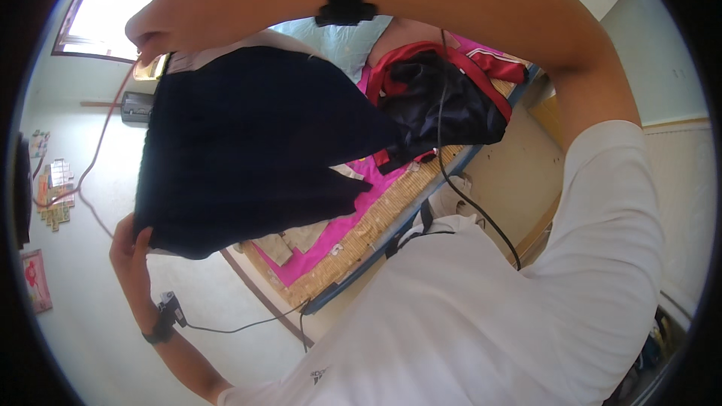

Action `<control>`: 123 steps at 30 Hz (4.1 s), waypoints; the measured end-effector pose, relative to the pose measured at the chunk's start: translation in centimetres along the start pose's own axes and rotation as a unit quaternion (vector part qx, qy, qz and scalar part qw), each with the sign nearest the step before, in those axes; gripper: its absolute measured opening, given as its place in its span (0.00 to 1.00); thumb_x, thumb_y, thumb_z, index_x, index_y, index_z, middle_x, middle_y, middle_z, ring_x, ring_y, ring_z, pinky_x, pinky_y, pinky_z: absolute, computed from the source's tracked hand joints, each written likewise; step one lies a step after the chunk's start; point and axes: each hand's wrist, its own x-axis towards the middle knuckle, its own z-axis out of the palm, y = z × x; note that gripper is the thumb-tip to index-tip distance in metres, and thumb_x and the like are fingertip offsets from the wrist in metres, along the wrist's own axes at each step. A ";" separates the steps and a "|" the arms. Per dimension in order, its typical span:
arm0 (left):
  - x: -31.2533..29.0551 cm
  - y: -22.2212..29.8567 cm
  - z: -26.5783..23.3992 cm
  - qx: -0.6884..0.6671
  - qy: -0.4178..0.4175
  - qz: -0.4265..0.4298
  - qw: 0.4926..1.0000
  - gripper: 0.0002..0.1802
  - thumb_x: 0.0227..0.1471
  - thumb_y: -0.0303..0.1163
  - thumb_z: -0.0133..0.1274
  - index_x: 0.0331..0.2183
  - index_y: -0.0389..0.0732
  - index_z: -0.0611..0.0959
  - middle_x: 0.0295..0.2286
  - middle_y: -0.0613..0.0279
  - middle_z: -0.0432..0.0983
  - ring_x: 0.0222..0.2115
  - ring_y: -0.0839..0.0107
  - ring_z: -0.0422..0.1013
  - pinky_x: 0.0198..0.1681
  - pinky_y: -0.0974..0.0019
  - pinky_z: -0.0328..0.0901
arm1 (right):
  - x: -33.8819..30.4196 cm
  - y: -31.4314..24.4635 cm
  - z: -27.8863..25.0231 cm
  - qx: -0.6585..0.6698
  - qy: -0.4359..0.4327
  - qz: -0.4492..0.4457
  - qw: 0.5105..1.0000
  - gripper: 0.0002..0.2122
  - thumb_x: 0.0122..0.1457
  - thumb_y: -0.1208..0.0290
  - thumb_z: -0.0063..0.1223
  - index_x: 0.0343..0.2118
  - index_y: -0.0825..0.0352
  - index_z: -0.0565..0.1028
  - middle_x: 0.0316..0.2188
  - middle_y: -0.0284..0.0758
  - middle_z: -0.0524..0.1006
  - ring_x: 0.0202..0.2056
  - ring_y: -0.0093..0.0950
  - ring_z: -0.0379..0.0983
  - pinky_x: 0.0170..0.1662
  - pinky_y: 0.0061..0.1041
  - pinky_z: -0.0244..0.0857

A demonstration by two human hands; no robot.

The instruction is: The person zips up a jacket on a bed, puts a pair of shorts on a hanger, places the jacket and shorts into a closet, and then puts a shirt on a hanger.

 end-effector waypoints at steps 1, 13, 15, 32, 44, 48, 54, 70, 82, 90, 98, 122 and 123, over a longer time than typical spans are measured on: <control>0.6 0.1 0.3 0.000 -0.009 0.002 1.000 0.16 0.55 0.21 0.60 0.46 0.31 0.80 0.37 0.61 0.80 0.38 0.74 0.74 0.45 0.74 0.67 | 0.6 2.4 2.2 -0.022 0.062 -0.037 0.997 0.09 0.65 0.64 0.52 0.38 0.65 0.76 0.29 0.39 0.79 0.34 0.37 0.77 0.40 0.36 0.70; -6.9 1.5 11.3 0.232 0.337 -0.168 0.897 0.21 0.66 0.38 0.47 0.42 0.26 0.81 0.34 0.53 0.78 0.33 0.65 0.73 0.39 0.66 0.69 | -18.9 26.9 8.6 0.257 -0.034 0.295 0.920 0.15 0.67 0.57 0.49 0.35 0.67 0.77 0.25 0.38 0.78 0.28 0.28 0.75 0.34 0.31 0.67; -8.4 1.4 12.4 0.209 0.354 -0.216 0.886 0.21 0.66 0.41 0.47 0.40 0.29 0.81 0.32 0.54 0.77 0.31 0.67 0.72 0.34 0.65 0.67 | -31.9 35.1 12.9 0.197 -0.037 0.412 0.889 0.15 0.67 0.60 0.47 0.33 0.68 0.75 0.24 0.38 0.76 0.26 0.29 0.74 0.32 0.32 0.67; -11.8 4.1 19.1 0.236 0.448 -0.363 0.782 0.28 0.63 0.47 0.46 0.25 0.31 0.78 0.24 0.58 0.70 0.25 0.65 0.63 0.28 0.61 0.62 | -63.8 44.6 29.3 0.028 -0.269 0.759 0.593 0.25 0.46 0.60 0.68 0.42 0.74 0.79 0.43 0.56 0.79 0.48 0.51 0.76 0.49 0.44 0.71; -12.4 1.3 16.8 0.025 0.205 -0.187 0.961 0.30 0.59 0.47 0.48 0.14 0.36 0.74 0.16 0.58 0.70 0.18 0.69 0.67 0.21 0.65 0.59 | -38.7 34.7 12.8 0.114 -0.243 0.541 0.797 0.14 0.60 0.63 0.53 0.33 0.73 0.77 0.24 0.47 0.78 0.26 0.33 0.72 0.35 0.35 0.65; -7.5 -3.0 18.4 0.077 0.097 0.084 0.989 0.20 0.59 0.39 0.51 0.19 0.39 0.79 0.15 0.58 0.74 0.19 0.59 0.71 0.26 0.57 0.60 | -25.7 28.5 5.3 0.123 -0.295 0.378 0.869 0.13 0.61 0.65 0.52 0.36 0.73 0.77 0.23 0.45 0.76 0.27 0.28 0.72 0.35 0.34 0.66; -1.9 -1.2 23.3 -0.177 -0.071 0.177 0.965 0.08 0.56 0.31 0.56 0.27 0.38 0.81 0.15 0.53 0.69 0.15 0.59 0.69 0.20 0.64 0.59 | -8.1 11.8 -1.1 0.162 -0.196 0.257 0.932 0.10 0.63 0.72 0.53 0.43 0.70 0.79 0.32 0.33 0.82 0.33 0.20 0.74 0.40 0.24 0.69; -6.9 -4.3 34.2 -0.551 0.164 0.101 0.812 0.31 0.46 0.13 0.63 0.42 0.43 0.60 0.34 0.60 0.66 0.25 0.80 0.64 0.26 0.76 0.61 | 1.9 -7.2 3.5 0.435 0.020 0.304 0.847 0.13 0.67 0.68 0.51 0.48 0.70 0.77 0.39 0.34 0.82 0.39 0.20 0.78 0.42 0.20 0.72; -15.1 -14.9 36.0 -0.408 0.276 -0.005 0.870 0.30 0.42 0.23 0.65 0.48 0.37 0.71 0.34 0.62 0.75 0.33 0.76 0.73 0.35 0.73 0.67 | 7.8 -13.7 12.6 0.594 -0.060 0.281 0.751 0.09 0.65 0.73 0.51 0.45 0.71 0.76 0.38 0.39 0.82 0.37 0.28 0.80 0.42 0.26 0.75; -15.7 -13.7 31.2 -0.419 0.302 -0.030 0.856 0.12 0.51 0.29 0.61 0.37 0.33 0.80 0.23 0.58 0.77 0.23 0.68 0.74 0.29 0.66 0.66 | 8.4 -16.2 16.0 0.652 -0.139 0.299 0.682 0.11 0.65 0.73 0.51 0.46 0.72 0.75 0.40 0.40 0.81 0.39 0.29 0.79 0.43 0.27 0.74; -18.7 -15.0 30.2 -0.303 0.398 -0.072 0.863 0.11 0.60 0.30 0.56 0.29 0.33 0.81 0.22 0.56 0.77 0.24 0.66 0.72 0.31 0.63 0.65 | 1.0 -6.6 11.0 0.521 -0.262 0.287 0.760 0.13 0.63 0.77 0.53 0.50 0.72 0.75 0.43 0.35 0.80 0.45 0.22 0.77 0.51 0.24 0.71; -22.7 -13.0 23.5 -0.213 0.065 -0.086 0.971 0.10 0.61 0.26 0.47 0.40 0.33 0.81 0.36 0.50 0.78 0.38 0.55 0.73 0.45 0.58 0.64 | -24.7 -8.7 5.7 0.421 -0.167 0.623 0.637 0.16 0.57 0.77 0.60 0.50 0.70 0.76 0.39 0.30 0.80 0.40 0.17 0.75 0.46 0.18 0.70; -21.7 -12.9 23.0 -0.185 0.061 -0.055 0.979 0.10 0.60 0.25 0.48 0.40 0.33 0.81 0.35 0.50 0.78 0.36 0.55 0.74 0.43 0.58 0.65 | -24.1 -8.2 5.3 0.438 -0.145 0.627 0.628 0.16 0.57 0.77 0.59 0.50 0.70 0.76 0.40 0.30 0.80 0.41 0.17 0.75 0.47 0.18 0.70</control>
